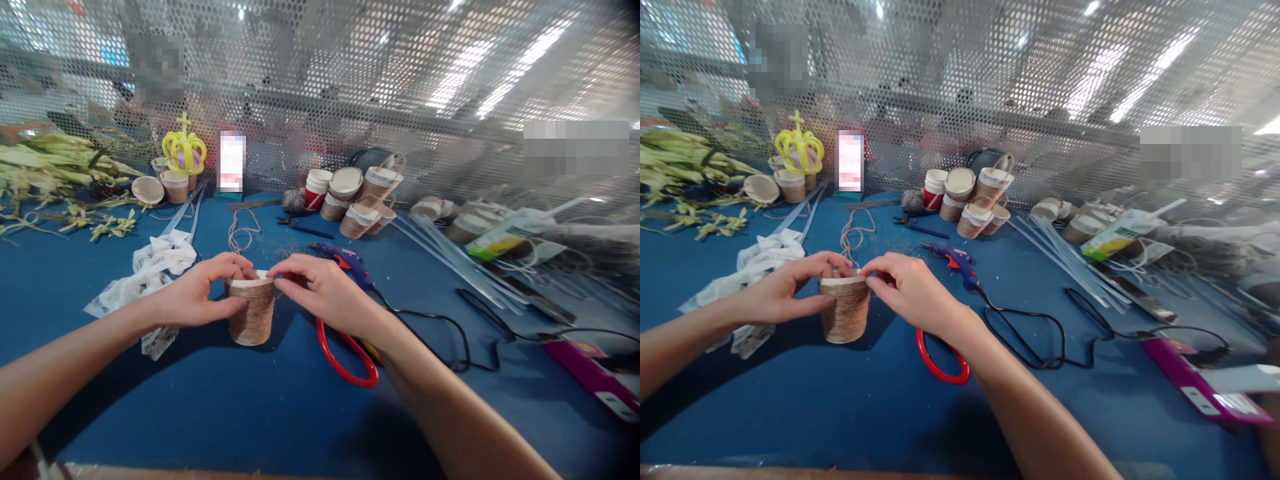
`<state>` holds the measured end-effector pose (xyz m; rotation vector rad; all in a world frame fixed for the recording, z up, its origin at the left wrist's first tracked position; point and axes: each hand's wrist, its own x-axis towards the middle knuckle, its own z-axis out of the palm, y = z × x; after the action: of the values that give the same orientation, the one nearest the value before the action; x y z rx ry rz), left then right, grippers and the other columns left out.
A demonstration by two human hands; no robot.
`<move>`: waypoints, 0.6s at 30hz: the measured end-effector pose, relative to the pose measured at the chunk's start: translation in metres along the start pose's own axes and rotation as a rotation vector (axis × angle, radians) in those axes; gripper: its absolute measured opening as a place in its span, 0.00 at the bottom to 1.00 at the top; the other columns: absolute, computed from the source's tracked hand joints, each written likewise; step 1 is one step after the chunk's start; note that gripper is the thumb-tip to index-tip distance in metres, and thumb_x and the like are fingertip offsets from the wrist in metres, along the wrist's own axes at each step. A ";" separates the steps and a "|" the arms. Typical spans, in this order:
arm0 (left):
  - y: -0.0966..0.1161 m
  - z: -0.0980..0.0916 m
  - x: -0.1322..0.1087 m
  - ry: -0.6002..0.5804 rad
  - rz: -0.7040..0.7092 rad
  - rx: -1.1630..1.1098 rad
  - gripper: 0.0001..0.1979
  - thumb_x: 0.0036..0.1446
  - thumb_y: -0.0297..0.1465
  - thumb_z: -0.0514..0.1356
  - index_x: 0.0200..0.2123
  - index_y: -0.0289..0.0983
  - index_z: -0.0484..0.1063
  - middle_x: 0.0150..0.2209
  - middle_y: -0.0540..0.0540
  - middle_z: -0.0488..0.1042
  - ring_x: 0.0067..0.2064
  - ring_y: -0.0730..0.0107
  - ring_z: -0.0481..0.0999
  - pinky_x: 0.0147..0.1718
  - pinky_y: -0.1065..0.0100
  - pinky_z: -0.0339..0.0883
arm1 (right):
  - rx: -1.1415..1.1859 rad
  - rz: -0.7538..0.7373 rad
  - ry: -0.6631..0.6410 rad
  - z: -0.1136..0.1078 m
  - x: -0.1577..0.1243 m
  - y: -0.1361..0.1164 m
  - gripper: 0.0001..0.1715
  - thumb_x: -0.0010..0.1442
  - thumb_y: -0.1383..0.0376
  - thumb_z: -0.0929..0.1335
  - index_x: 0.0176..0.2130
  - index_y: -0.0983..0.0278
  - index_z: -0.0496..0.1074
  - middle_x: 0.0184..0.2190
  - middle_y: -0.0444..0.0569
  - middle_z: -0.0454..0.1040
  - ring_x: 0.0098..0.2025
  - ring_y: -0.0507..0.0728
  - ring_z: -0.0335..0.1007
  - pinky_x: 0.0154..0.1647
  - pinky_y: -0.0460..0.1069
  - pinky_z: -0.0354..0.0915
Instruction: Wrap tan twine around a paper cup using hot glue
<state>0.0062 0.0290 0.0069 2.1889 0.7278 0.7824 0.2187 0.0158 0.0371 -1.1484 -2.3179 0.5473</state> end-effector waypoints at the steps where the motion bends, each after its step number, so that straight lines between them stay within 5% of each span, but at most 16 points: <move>1: 0.000 0.000 0.000 0.006 -0.020 0.008 0.02 0.50 0.28 0.56 0.28 0.35 0.64 0.44 0.40 0.67 0.49 0.61 0.66 0.50 0.58 0.58 | -0.003 0.001 0.002 0.000 0.000 0.000 0.11 0.55 0.73 0.63 0.37 0.66 0.73 0.29 0.46 0.72 0.28 0.50 0.65 0.31 0.45 0.61; 6: 0.000 0.004 -0.001 0.071 -0.101 0.011 0.09 0.49 0.34 0.59 0.30 0.36 0.63 0.50 0.41 0.64 0.53 0.58 0.63 0.53 0.57 0.55 | -0.005 0.006 0.010 0.001 0.000 -0.001 0.10 0.55 0.73 0.63 0.36 0.67 0.73 0.28 0.46 0.72 0.28 0.50 0.65 0.31 0.45 0.62; 10: 0.001 0.015 -0.002 0.190 -0.330 -0.011 0.24 0.46 0.39 0.62 0.45 0.37 0.60 0.49 0.40 0.64 0.51 0.56 0.65 0.50 0.54 0.59 | -0.004 0.015 0.011 0.001 0.000 -0.002 0.10 0.55 0.73 0.63 0.36 0.66 0.73 0.28 0.46 0.72 0.29 0.50 0.66 0.32 0.46 0.62; 14: 0.007 0.024 -0.003 0.166 -0.471 -0.092 0.42 0.44 0.41 0.63 0.58 0.35 0.46 0.47 0.39 0.66 0.45 0.58 0.71 0.45 0.56 0.64 | -0.005 0.028 0.017 0.002 0.000 -0.002 0.10 0.55 0.73 0.63 0.36 0.67 0.73 0.29 0.46 0.73 0.29 0.51 0.66 0.32 0.46 0.62; 18: 0.010 0.025 -0.003 0.119 -0.557 -0.174 0.49 0.44 0.41 0.63 0.61 0.34 0.37 0.45 0.39 0.69 0.45 0.56 0.71 0.45 0.56 0.65 | 0.005 0.028 0.020 0.002 -0.001 -0.001 0.09 0.55 0.73 0.63 0.36 0.68 0.72 0.29 0.47 0.73 0.29 0.51 0.66 0.32 0.46 0.62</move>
<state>0.0249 0.0106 -0.0013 1.6720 1.2107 0.6542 0.2172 0.0145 0.0354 -1.1806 -2.2852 0.5486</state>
